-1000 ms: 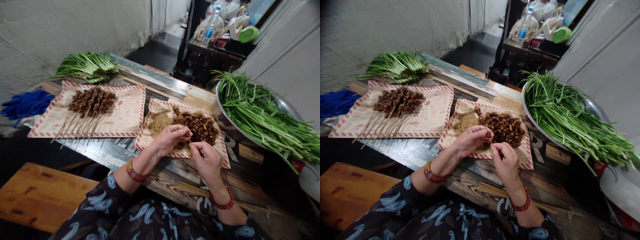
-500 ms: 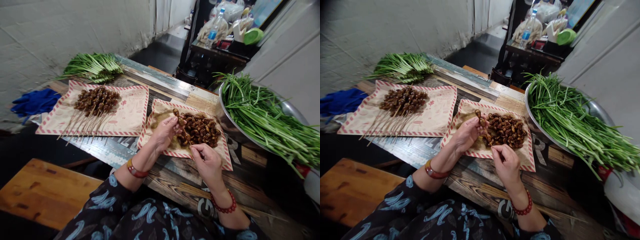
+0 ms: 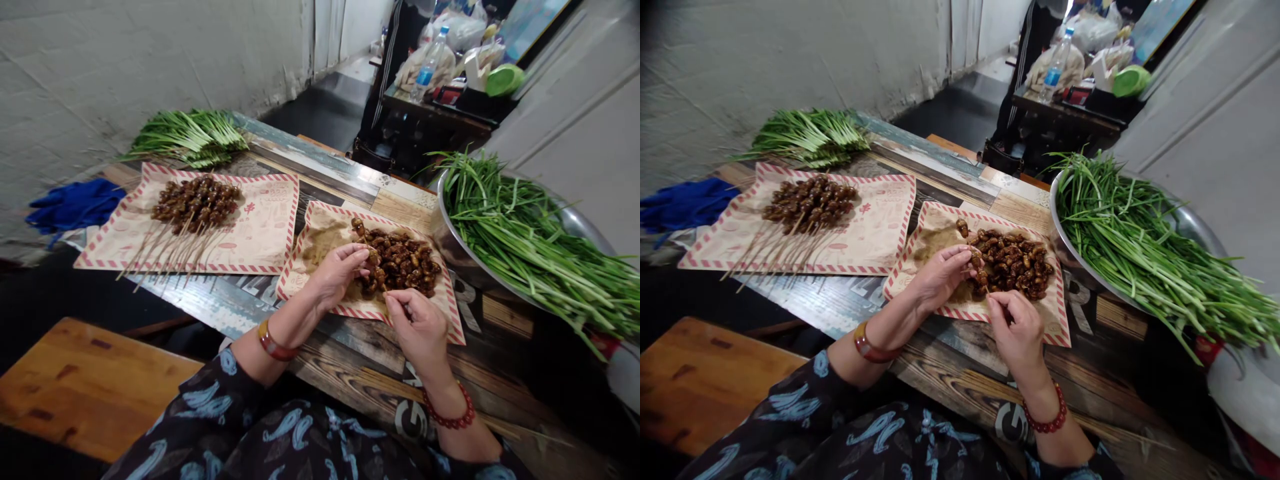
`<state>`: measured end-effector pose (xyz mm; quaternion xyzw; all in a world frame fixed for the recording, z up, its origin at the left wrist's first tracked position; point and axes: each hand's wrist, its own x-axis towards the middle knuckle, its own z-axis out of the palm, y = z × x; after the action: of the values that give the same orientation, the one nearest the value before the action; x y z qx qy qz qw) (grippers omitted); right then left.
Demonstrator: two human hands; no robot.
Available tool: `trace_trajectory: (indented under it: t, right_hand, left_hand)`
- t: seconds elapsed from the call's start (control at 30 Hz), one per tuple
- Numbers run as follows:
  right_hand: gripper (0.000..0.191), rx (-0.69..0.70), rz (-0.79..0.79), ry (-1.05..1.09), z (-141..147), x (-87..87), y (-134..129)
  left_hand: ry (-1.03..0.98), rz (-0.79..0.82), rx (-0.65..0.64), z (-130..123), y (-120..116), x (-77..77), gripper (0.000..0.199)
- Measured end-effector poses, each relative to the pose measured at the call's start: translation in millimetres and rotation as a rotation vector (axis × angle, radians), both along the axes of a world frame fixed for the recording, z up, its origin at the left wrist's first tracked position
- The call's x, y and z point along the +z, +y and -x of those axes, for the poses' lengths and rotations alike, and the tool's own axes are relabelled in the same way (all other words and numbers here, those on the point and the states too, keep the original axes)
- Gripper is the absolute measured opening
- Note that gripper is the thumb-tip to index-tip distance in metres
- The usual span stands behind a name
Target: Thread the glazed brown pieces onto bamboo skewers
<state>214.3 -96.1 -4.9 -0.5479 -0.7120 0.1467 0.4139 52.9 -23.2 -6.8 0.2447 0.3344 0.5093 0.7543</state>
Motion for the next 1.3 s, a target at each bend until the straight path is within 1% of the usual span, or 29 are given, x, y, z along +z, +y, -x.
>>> trace_trajectory:
  t: [0.07, 0.13, 0.27, 0.43, 0.67, 0.87, 0.97, 1.13, 1.3]
  right_hand:
    - [0.018, -0.002, 0.001, 0.002, 0, 0.3, 0]
    - [0.018, 0.006, 0.006, 0.0, 1, 0.3, -1]
    - [0.018, 0.04, 0.036, -0.005, 2, -1.0, -3]
    - [0.016, 0.073, 0.037, -0.013, 1, -2.9, -3]
    - [0.015, 0.099, 0.008, -0.037, 2, -2.7, -3]
    - [0.016, 0.087, 0.033, -0.021, 2, -2.7, -4]
    - [0.017, 0.076, 0.082, 0.01, 2, -2.5, -4]
    - [0.02, 0.057, 0.223, 0.116, 0, -3.1, -4]
    - [0.022, 0.054, 0.318, 0.215, -2, -7.0, -5]
  left_hand:
    - [0.002, -0.005, -0.009, 2, 1, 0.9, 0.035]
    - [-0.013, -0.024, 0.018, 6, 4, 2.6, 0.038]
    - [-0.045, -0.063, 0.105, 14, 10, 5.2, 0.034]
    - [-0.056, -0.054, 0.17, 19, 13, 5.7, 0.032]
    - [-0.068, -0.054, 0.177, 21, 14, 6.2, 0.034]
    - [-0.071, -0.078, 0.165, 21, 13, 5.5, 0.03]
    - [-0.06, -0.095, 0.139, 19, 14, 2.5, 0.029]
    - [-0.06, -0.102, 0.114, 15, 14, -2.1, 0.03]
    - [-0.06, -0.106, 0.104, 14, 13, -1.8, 0.028]
